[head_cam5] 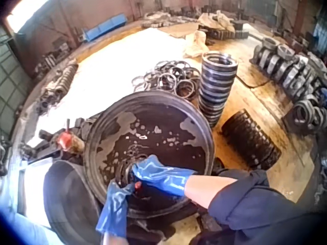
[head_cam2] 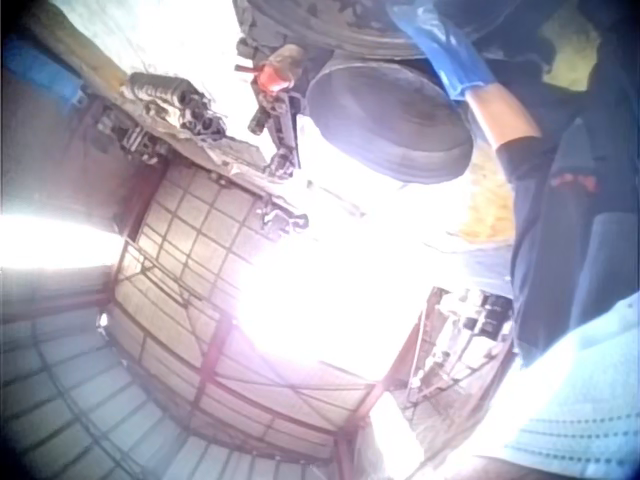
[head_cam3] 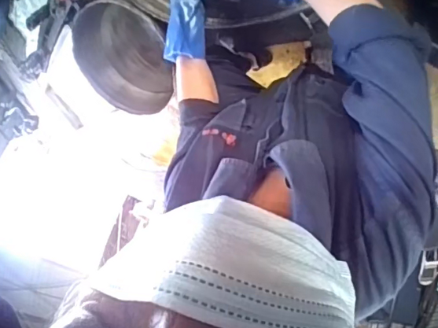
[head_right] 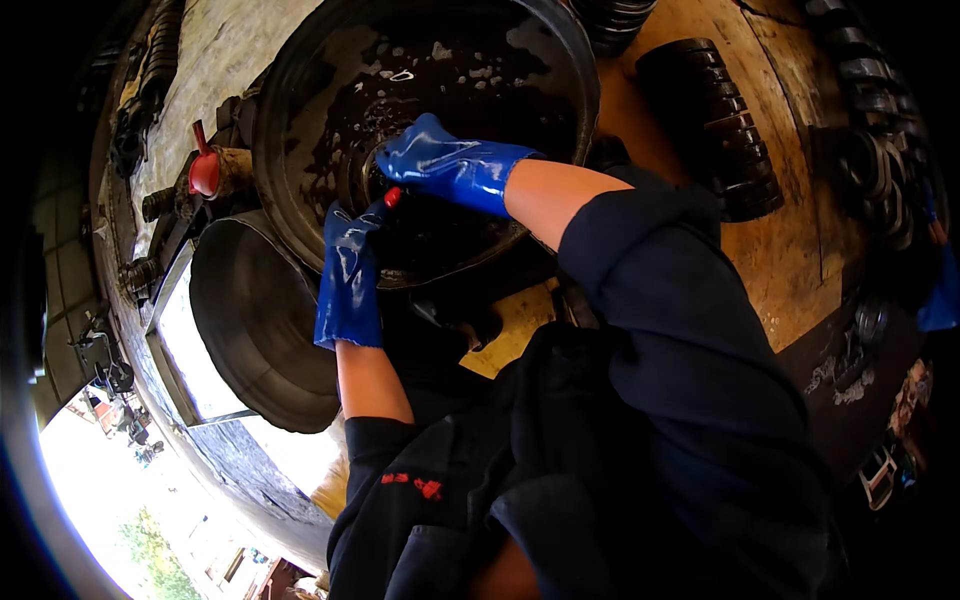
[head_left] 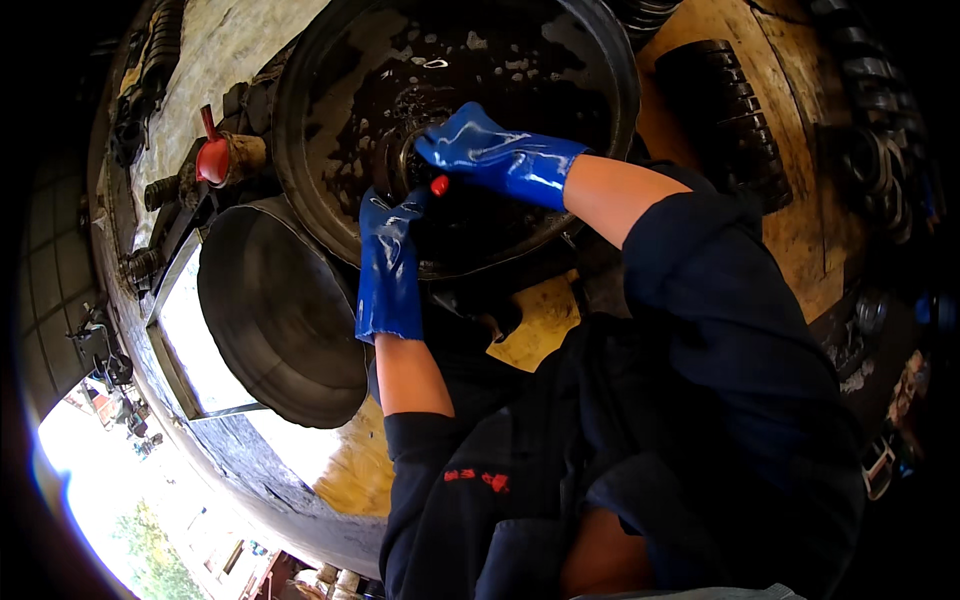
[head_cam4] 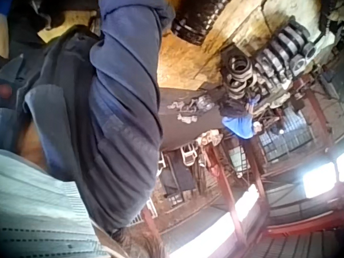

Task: The person scrubs a small metal part with a red-handled brush inside a large black basin filled with dark liquid. The person repeatedly dips the part into the liquid and scrubs it thoroughly. The person then lifts the part out of the basin and places it on a nearby surface.

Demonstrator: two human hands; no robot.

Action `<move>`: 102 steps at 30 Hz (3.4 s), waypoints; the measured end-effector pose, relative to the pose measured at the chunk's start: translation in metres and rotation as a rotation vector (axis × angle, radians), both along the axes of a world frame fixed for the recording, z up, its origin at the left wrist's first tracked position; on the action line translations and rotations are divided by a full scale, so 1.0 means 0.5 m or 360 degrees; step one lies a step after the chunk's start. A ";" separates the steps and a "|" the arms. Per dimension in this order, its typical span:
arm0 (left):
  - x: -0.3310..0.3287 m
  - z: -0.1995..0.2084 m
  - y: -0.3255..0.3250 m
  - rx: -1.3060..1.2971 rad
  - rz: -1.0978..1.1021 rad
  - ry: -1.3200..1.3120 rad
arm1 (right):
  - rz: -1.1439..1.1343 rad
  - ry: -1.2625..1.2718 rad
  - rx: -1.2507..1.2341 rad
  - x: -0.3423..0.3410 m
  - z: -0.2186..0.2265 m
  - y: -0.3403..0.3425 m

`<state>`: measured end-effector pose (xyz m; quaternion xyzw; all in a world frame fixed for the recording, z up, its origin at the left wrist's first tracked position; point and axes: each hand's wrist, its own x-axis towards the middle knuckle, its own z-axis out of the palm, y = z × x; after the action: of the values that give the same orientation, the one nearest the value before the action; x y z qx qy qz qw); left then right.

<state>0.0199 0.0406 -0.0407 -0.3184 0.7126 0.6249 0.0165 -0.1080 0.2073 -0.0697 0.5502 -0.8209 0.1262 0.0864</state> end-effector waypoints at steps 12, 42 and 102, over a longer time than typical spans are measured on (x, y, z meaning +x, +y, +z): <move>0.038 0.100 0.023 -0.0242 -0.0088 0.0029 | -0.0618 -0.1805 0.0303 0.031 0.103 0.042; -0.012 0.081 0.073 0.0632 0.0039 -0.0144 | -0.1299 -0.1362 -0.0444 -0.051 0.206 0.129; 0.142 0.302 0.320 -0.0687 -0.0241 0.0150 | -0.0025 -0.2656 -0.1104 0.176 0.332 0.234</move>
<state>0.0908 0.2008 0.1101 -0.2307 0.8515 0.4693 -0.0385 -0.0199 0.3245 0.0965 0.2173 -0.5364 0.7240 -0.3753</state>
